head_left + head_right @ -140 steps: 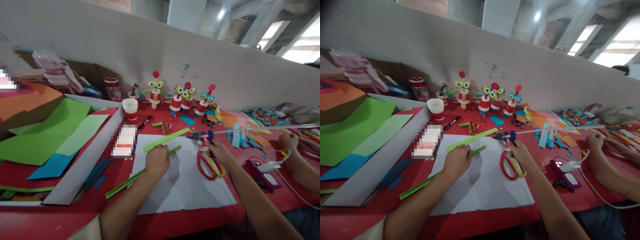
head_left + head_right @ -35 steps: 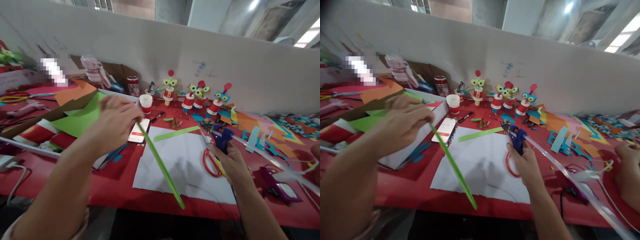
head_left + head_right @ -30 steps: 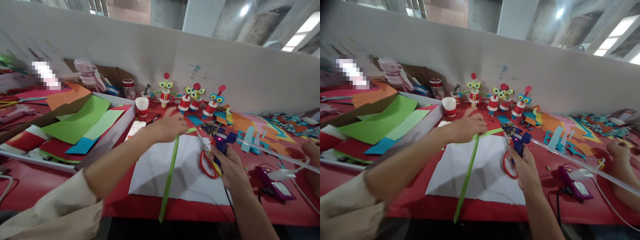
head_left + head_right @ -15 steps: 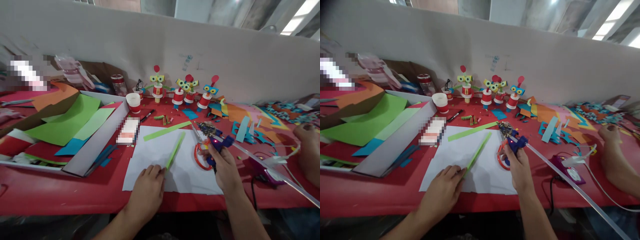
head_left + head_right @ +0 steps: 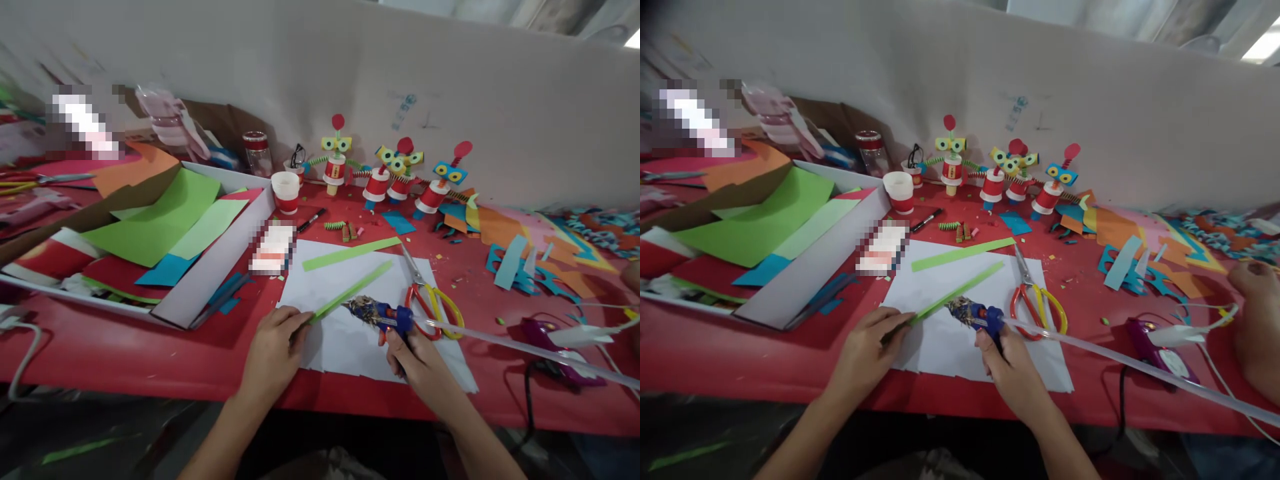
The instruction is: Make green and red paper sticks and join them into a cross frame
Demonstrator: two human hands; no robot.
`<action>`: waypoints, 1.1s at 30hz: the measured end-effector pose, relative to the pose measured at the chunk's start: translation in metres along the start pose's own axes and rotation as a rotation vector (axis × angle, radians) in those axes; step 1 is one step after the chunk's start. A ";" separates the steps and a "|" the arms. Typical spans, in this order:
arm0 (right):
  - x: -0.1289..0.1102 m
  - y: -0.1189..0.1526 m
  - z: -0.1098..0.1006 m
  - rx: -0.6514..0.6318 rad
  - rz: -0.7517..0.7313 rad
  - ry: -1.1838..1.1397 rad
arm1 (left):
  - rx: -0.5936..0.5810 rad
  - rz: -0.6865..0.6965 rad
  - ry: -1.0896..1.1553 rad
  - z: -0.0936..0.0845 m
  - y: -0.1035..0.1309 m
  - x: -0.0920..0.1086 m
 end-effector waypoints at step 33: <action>-0.017 -0.026 -0.010 0.052 0.055 0.066 | -0.037 -0.039 0.011 0.002 0.001 -0.004</action>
Point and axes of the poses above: each hand's wrist, its own y-axis away from the middle knuckle, its own z-axis out of the palm, x = y × z, the point moved 3 cm from there along -y, towards the middle knuckle, and after that the axes turned 7 degrees about z, right-handed, at the moved point
